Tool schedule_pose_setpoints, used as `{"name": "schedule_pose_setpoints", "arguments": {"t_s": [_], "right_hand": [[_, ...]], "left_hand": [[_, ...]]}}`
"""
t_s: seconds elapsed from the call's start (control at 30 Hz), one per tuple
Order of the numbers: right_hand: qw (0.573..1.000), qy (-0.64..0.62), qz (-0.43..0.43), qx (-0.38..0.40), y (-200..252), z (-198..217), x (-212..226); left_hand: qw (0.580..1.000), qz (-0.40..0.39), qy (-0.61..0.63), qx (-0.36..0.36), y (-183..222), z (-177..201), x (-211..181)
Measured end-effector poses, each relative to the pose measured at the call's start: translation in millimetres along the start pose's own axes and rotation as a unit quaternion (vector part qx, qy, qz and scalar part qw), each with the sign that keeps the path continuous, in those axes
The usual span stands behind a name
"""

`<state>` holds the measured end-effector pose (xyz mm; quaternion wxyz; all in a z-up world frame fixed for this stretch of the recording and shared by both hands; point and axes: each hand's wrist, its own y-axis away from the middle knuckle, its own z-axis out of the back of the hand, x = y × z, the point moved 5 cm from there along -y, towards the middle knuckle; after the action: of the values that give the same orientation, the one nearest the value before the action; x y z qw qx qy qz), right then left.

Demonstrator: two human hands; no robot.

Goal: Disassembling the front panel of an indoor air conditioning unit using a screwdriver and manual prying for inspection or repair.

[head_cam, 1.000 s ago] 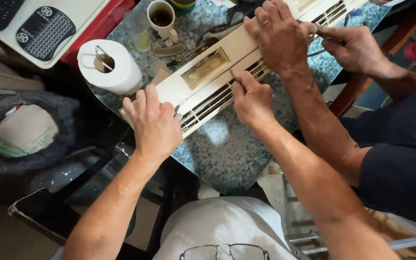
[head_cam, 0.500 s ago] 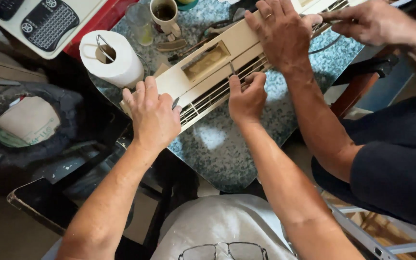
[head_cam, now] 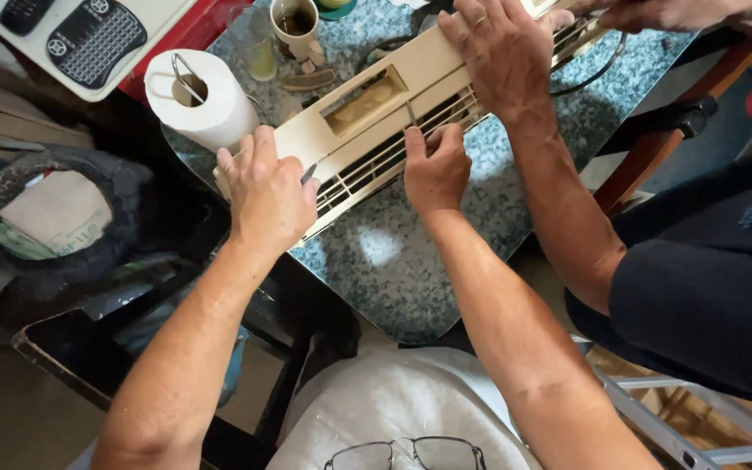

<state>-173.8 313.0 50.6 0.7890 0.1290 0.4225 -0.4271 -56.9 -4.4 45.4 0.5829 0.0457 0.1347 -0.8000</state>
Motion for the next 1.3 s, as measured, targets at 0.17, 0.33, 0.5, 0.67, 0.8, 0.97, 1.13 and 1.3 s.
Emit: {"name": "schedule_pose_setpoints", "arguments": {"t_s": [0.17, 0.33, 0.5, 0.67, 0.8, 0.97, 1.13, 1.3], "right_hand": [[0.992, -0.094, -0.045, -0.075, 5, 14, -5], [0.574, -0.556, -0.582, 0.15, 66, 56, 115], [0.586, -0.564, -0.567, 0.132, 61, 72, 110], [0.57, -0.593, -0.557, 0.116, 58, 84, 109], [0.569, -0.599, -0.554, 0.102, 62, 82, 112], [0.563, -0.604, -0.551, 0.119, 61, 78, 110], [0.566, -0.599, -0.549, 0.138, 56, 80, 104], [0.557, -0.598, -0.553, 0.161, 55, 85, 102]], "left_hand": [[0.999, 0.01, 0.03, 0.03, 5, -2, 0], [0.993, -0.052, -0.034, -0.097, 14, -3, -13], [0.991, -0.003, -0.115, -0.069, 21, -23, -15], [0.939, 0.254, 0.183, 0.144, 18, -27, 0], [0.879, 0.351, 0.279, 0.16, 34, -45, 12], [0.939, 0.242, 0.126, 0.209, 28, 7, -9], [0.959, 0.179, 0.011, 0.218, 34, 16, -14], [0.975, 0.138, -0.038, 0.168, 54, 35, -18]]}}
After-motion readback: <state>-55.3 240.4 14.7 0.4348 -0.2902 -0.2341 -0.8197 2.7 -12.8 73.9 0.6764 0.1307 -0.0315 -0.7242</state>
